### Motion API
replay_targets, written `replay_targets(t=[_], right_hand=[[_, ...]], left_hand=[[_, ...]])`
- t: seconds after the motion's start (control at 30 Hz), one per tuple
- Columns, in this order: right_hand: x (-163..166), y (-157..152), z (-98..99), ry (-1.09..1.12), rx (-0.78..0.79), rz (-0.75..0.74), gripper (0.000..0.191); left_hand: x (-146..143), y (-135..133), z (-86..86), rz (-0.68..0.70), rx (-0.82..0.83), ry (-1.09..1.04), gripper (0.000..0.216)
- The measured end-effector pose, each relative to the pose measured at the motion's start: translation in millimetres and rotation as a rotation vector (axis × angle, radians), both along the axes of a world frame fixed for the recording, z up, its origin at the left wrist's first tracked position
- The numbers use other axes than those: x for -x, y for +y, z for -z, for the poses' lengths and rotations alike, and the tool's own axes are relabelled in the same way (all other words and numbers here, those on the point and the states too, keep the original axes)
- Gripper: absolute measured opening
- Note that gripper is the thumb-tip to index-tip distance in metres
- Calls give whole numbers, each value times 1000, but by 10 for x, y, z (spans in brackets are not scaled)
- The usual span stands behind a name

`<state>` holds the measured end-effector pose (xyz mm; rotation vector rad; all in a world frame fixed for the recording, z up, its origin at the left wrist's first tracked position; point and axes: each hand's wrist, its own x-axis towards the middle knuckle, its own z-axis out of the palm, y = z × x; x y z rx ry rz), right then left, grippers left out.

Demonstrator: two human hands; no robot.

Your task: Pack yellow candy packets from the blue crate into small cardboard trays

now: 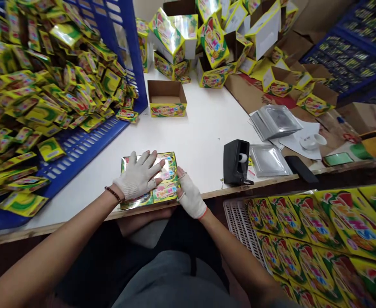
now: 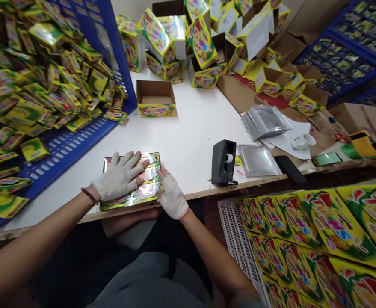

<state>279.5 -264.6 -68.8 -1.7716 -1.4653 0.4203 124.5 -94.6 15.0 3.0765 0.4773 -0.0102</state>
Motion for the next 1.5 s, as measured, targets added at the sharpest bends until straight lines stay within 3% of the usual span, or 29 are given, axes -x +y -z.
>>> replay_targets(t=[0.13, 0.23, 0.33, 0.43, 0.5, 0.6, 0.67, 0.73, 0.83, 0.97, 1.1, 1.27, 1.37, 1.5], right_hand=[[127, -49, -14, -366, -17, -192, 61], [30, 19, -38, -450, -4, -296, 54], [-209, 109, -101, -428, 23, -246, 46], [-568, 56, -235, -342, -28, -69, 44], [-863, -134, -354, -301, -106, 123, 43], [-1335, -596, -494, -311, -153, 541, 40], [-1616, -903, -507, -289, -44, 778, 40], [-1823, -1116, -451, -151, 144, 857, 42], [-1968, -1205, -315, 125, 277, 771, 46], [-1974, -1103, -236, 233, 213, 752, 32], [-1842, -1111, -325, 162, 147, 845, 23], [-1494, -1375, -401, 181, 54, 881, 29], [-1322, -1471, -336, 271, 83, 873, 37], [-1254, -1380, -180, 371, 148, 877, 40]], left_hand=[[653, -110, 141, -184, 64, -72, 54], [841, -206, 331, -272, 173, -223, 52], [611, -283, 440, -387, 200, -310, 49], [173, -318, 385, -460, 137, -271, 47], [-68, -302, 292, -378, 88, -250, 45], [-249, -227, 153, 16, 122, -209, 38], [-280, -178, 84, 235, 168, -173, 34], [-280, -157, 42, 300, 180, -158, 30], [-274, -170, 47, 264, 192, -206, 29], [-282, -169, 147, 230, 243, -293, 31], [-297, -139, 216, 226, 240, -297, 36], [-302, -134, 236, 219, 223, -323, 36], [-303, -130, 241, 218, 219, -340, 37], [-300, -103, 259, 246, 214, -362, 36]])
